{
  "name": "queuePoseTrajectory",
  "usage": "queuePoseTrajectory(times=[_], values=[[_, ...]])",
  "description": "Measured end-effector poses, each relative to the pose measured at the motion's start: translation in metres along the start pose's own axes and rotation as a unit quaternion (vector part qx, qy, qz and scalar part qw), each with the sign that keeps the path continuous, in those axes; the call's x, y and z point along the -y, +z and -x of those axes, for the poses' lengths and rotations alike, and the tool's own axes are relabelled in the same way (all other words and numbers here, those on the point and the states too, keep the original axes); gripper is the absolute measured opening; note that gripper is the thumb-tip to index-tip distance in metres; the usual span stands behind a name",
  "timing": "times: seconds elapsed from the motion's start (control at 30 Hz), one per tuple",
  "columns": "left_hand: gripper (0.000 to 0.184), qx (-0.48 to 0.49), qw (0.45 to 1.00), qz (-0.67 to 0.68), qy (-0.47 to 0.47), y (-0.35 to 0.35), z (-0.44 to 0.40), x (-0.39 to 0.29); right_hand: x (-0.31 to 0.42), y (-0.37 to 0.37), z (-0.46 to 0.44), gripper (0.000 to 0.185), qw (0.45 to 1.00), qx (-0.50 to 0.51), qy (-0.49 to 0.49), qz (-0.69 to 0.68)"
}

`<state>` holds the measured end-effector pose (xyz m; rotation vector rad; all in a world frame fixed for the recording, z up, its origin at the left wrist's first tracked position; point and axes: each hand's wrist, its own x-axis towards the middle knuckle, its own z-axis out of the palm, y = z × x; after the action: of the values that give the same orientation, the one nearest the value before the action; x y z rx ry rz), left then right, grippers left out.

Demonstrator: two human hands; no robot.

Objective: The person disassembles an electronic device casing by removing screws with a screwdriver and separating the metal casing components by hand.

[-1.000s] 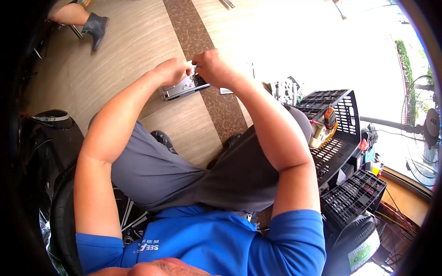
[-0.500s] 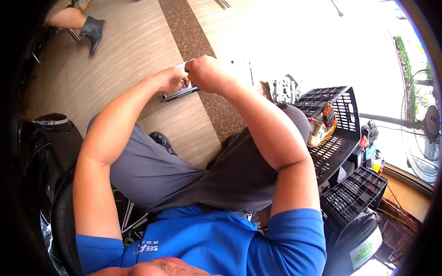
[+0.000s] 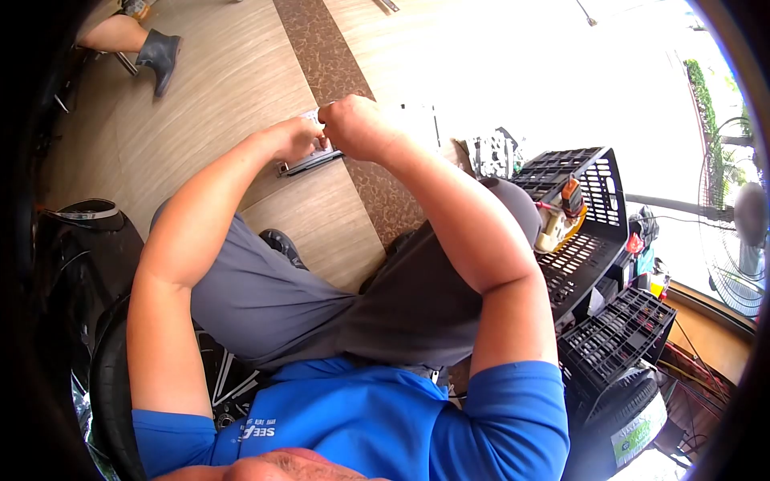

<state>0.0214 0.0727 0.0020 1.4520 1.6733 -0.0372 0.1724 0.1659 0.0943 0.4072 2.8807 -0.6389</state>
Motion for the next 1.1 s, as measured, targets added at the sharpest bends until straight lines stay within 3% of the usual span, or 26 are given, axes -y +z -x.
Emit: queuePoseTrajectory(times=[0.2, 0.3, 0.47, 0.67, 0.73, 0.83, 1.1], values=[[0.048, 0.004, 0.999, 0.027, -0.017, 0.001, -0.001, 0.001, -0.003, 0.008, -0.003, 0.015, 0.999, -0.010, -0.031, 0.029], [0.040, 0.001, 1.000, 0.003, 0.014, 0.003, -0.005, 0.006, -0.006, 0.013, -0.003, 0.015, 0.997, -0.032, -0.065, 0.016], [0.025, -0.033, 0.999, 0.013, -0.023, 0.001, 0.001, -0.001, -0.003, 0.013, -0.001, 0.013, 0.994, -0.043, -0.097, 0.005], [0.026, -0.009, 1.000, -0.017, -0.004, -0.002, 0.003, -0.005, 0.002, 0.007, 0.001, 0.015, 0.997, -0.024, -0.073, -0.020], [0.028, -0.007, 1.000, -0.019, 0.003, -0.004, 0.008, -0.008, 0.006, 0.002, 0.003, 0.018, 0.996, -0.022, 0.003, -0.083], [0.030, -0.010, 1.000, -0.019, 0.010, -0.002, 0.006, -0.006, 0.008, -0.004, 0.003, 0.020, 0.996, 0.006, 0.021, -0.090], [0.033, -0.020, 0.999, 0.018, -0.018, -0.008, 0.015, -0.020, -0.004, 0.012, -0.001, 0.019, 0.992, -0.013, -0.057, -0.109]])
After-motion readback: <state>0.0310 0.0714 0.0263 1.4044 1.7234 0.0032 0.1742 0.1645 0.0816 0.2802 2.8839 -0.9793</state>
